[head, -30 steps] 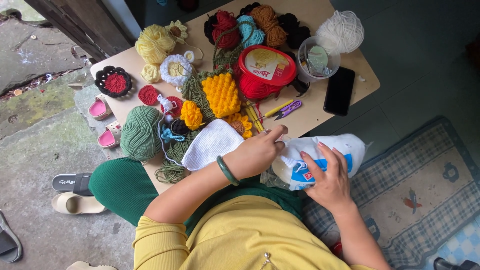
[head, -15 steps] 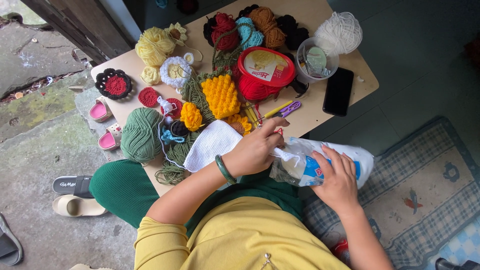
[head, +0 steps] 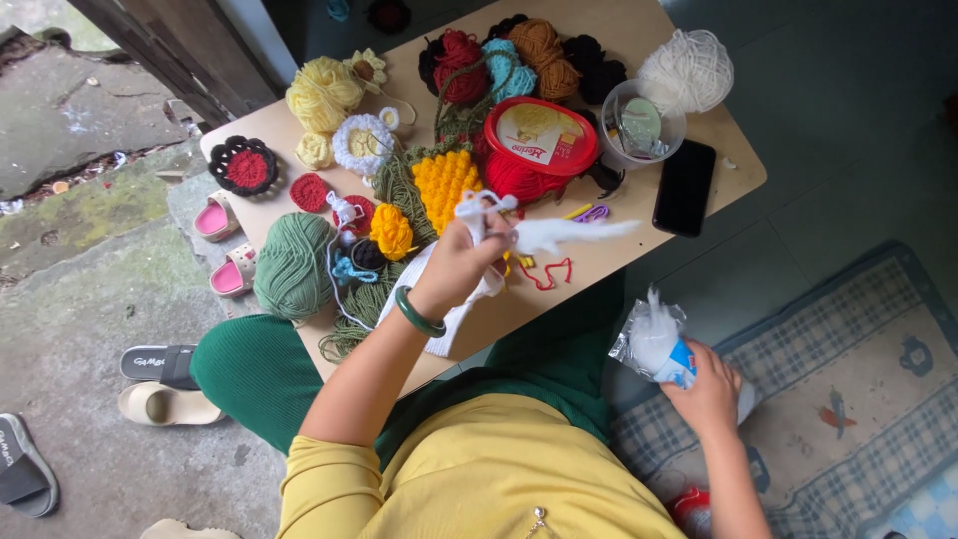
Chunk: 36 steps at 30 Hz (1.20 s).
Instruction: Stuffing a small white fabric pouch with white fiberfill using a small tool
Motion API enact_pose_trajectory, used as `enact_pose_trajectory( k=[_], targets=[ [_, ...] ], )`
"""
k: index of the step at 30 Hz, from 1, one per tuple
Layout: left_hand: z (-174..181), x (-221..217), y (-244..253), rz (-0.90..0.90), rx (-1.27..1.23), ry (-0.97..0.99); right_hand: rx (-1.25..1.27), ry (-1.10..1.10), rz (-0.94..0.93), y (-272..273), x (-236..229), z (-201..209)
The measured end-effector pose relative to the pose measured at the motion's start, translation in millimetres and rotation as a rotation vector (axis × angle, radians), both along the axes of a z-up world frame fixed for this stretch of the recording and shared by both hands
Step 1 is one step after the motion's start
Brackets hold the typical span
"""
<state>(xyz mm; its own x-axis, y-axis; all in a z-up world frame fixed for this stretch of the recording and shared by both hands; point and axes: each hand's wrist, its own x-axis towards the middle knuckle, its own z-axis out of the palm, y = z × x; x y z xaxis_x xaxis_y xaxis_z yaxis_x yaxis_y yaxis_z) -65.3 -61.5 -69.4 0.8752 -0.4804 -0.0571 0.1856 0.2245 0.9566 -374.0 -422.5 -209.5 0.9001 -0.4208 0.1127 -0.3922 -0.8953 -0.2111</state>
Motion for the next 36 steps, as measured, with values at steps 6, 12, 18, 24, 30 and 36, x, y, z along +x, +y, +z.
enact_pose_trajectory(
  k=[6,12,18,24,30,36],
  targets=[
    [12,-17,-3,0.109,-0.418,0.353,0.18,0.381,-0.23,-11,2,-100],
    [9,-29,0,0.139,-0.332,0.312,0.069,0.705,-0.058,-5,62,-12],
    [29,-50,-4,0.063,-0.242,0.166,-0.202,-0.73,0.64,147,124,187],
    [33,-46,15,-0.037,-0.173,0.092,0.081,-0.676,0.806,176,180,181],
    [23,-29,31,-0.044,-0.104,0.045,0.314,-0.567,0.717,169,177,183],
    [27,-35,25,0.017,-0.007,-0.082,0.192,-0.503,0.765,193,184,212]
  ],
)
